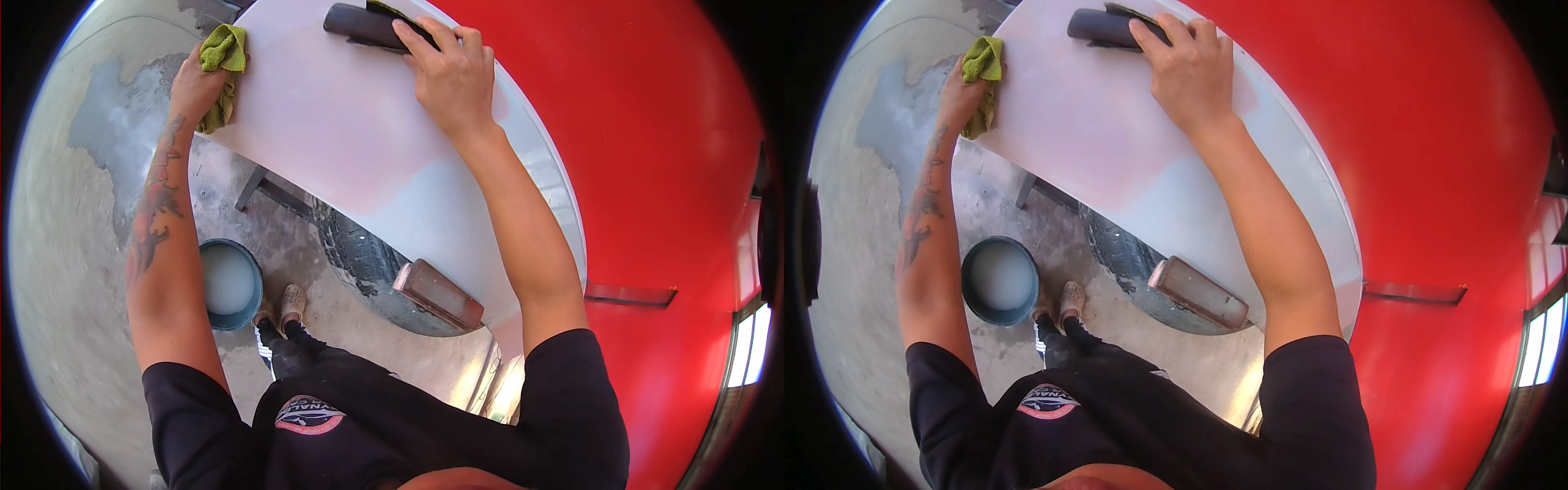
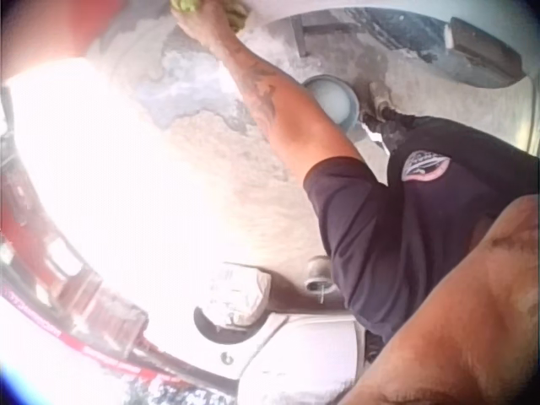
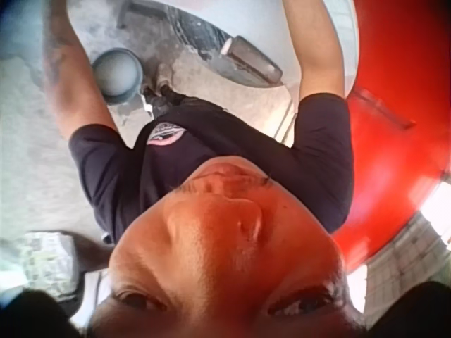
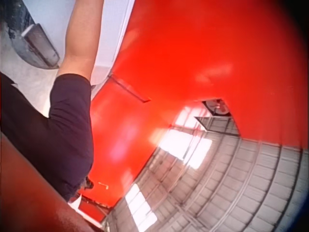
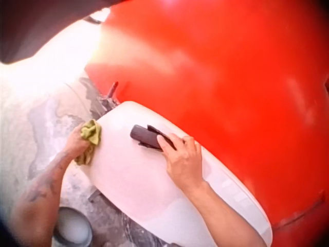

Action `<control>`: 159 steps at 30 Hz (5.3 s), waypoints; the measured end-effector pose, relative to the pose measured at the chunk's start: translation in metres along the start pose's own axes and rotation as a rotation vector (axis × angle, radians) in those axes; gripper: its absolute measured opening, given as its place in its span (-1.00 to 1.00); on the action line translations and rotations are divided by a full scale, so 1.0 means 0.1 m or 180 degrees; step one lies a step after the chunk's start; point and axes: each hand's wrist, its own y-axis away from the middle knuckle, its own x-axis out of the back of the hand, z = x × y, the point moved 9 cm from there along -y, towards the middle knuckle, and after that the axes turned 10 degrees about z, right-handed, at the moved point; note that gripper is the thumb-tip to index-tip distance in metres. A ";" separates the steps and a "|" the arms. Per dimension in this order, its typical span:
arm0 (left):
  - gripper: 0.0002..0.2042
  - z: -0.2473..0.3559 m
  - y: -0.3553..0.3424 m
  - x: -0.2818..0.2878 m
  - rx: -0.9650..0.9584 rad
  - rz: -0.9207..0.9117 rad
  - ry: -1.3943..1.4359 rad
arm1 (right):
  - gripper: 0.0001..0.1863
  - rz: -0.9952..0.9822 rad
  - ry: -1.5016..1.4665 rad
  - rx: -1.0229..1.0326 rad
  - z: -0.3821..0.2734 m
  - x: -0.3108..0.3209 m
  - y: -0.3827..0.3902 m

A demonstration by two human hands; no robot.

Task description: Sanding and wiping a car body panel during a repair or detailing process.

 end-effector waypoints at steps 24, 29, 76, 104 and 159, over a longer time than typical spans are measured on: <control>-0.50 0.06 -0.01 0.05 -0.0114 0.0143 0.0044 | -0.53 0.0153 0.0205 -0.0122 0.19 0.22 0.24; -0.48 -0.05 -0.01 0.14 -0.0307 0.0183 -0.0107 | -0.54 -0.0296 0.0200 -0.0343 0.06 0.62 0.94; -0.49 -0.04 0.01 0.05 -0.0144 0.0172 0.0203 | -0.50 0.0190 -0.0284 -0.0166 0.02 0.00 -0.03; -0.50 0.06 0.05 0.17 -0.0101 0.0156 0.0001 | -0.59 -0.0265 -0.0142 -0.0305 -0.19 0.50 0.93; -0.35 2.06 0.92 -0.61 -0.1327 -0.0030 -0.0311 | -0.63 0.1365 0.1175 -0.3258 2.60 2.41 3.42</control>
